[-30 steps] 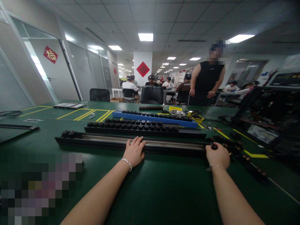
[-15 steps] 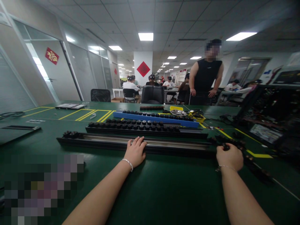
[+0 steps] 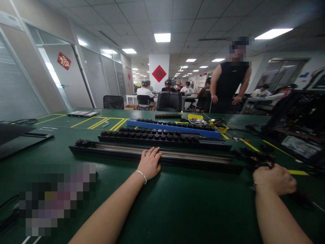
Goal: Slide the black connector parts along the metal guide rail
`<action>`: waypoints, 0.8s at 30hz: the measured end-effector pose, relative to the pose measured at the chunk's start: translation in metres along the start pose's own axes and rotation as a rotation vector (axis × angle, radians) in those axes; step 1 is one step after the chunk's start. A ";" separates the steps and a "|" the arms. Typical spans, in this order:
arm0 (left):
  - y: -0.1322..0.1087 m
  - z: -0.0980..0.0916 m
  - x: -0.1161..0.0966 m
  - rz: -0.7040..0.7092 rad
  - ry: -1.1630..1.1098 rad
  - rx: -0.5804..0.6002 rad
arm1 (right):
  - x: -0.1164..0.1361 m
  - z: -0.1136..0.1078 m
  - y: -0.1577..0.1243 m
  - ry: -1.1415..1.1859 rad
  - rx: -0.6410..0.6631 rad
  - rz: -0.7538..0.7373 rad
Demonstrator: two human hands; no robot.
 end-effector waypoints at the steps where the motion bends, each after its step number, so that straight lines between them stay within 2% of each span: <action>1: 0.000 0.000 0.000 0.002 -0.007 -0.003 | 0.006 -0.007 -0.001 0.018 -0.076 -0.028; 4: 0.000 0.001 0.002 -0.001 -0.040 0.000 | 0.038 -0.020 -0.006 0.057 -0.210 -0.191; 8: 0.008 -0.004 0.014 -0.076 -0.117 0.002 | 0.097 0.002 -0.019 0.049 0.004 -0.598; 10: 0.016 -0.012 0.029 -0.160 -0.143 -0.035 | 0.110 0.019 -0.026 0.023 0.148 -0.676; 12: 0.026 -0.022 0.052 -0.289 -0.138 -0.078 | 0.112 0.034 -0.030 0.011 0.287 -0.676; 14: 0.035 -0.029 0.079 -0.410 -0.095 -0.082 | 0.109 0.042 -0.031 0.010 0.377 -0.653; 16: 0.042 -0.037 0.112 -0.525 -0.008 -0.070 | 0.107 0.042 -0.030 0.007 0.405 -0.644; 21: 0.042 -0.067 0.219 -0.770 0.238 -0.041 | 0.110 0.036 -0.030 -0.024 0.430 -0.631; 22: 0.039 -0.072 0.242 -0.808 0.282 -0.016 | 0.111 0.036 -0.031 -0.027 0.437 -0.631; 24: 0.029 -0.075 0.288 -0.901 0.349 0.140 | 0.113 0.034 -0.031 -0.029 0.441 -0.627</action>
Point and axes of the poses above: each hand's wrist, its own y-axis towards the middle knuckle, its own z-axis out of the palm, x = y × z, the point moved 7 cm from there along y, towards the middle knuckle, and after that the axes turned 12 degrees about -z, right-handed, at the moved point
